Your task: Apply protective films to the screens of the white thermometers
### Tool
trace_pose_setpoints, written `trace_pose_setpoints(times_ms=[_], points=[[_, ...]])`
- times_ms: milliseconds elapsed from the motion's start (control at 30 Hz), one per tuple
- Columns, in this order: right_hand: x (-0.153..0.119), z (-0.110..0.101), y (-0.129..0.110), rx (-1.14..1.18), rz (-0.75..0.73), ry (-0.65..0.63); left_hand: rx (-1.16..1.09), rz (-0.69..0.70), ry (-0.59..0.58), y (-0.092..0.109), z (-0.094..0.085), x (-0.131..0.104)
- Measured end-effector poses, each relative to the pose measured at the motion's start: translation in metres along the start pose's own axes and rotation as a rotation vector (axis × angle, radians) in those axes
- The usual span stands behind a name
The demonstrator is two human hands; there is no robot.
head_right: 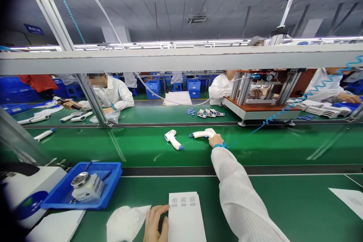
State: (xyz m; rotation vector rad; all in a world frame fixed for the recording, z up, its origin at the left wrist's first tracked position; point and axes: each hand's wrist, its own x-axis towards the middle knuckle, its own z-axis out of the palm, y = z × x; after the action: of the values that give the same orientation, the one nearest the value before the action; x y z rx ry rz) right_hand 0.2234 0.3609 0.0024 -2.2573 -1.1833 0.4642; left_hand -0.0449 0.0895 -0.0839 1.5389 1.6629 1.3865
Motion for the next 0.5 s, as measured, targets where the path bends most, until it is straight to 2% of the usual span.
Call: trace_pose_setpoints(times_ms=[133,233,300,333,433,500], points=[[-0.038,-0.005,0.002,0.148,-0.273,-0.110,-0.114,-0.180,0.024,0.016,-0.009,0.000],[-0.094,-0.010,0.008,0.280,-0.550,-0.224,-0.208,-0.219,0.013,0.037,-0.030,0.008],[-0.140,-0.014,0.015,0.342,-0.710,-0.333,-0.308,-0.254,-0.059,0.055,-0.047,0.016],[-0.163,-0.016,0.020,0.362,-0.777,-0.389,-0.388,-0.267,-0.134,0.065,-0.055,0.019],[-0.224,-0.023,0.030,0.390,-0.968,-0.525,-0.640,-0.297,-0.565,0.093,-0.066,0.020],[-0.253,-0.026,0.034,0.376,-1.054,-0.566,-0.699,-0.353,-0.698,0.109,-0.065,0.013]])
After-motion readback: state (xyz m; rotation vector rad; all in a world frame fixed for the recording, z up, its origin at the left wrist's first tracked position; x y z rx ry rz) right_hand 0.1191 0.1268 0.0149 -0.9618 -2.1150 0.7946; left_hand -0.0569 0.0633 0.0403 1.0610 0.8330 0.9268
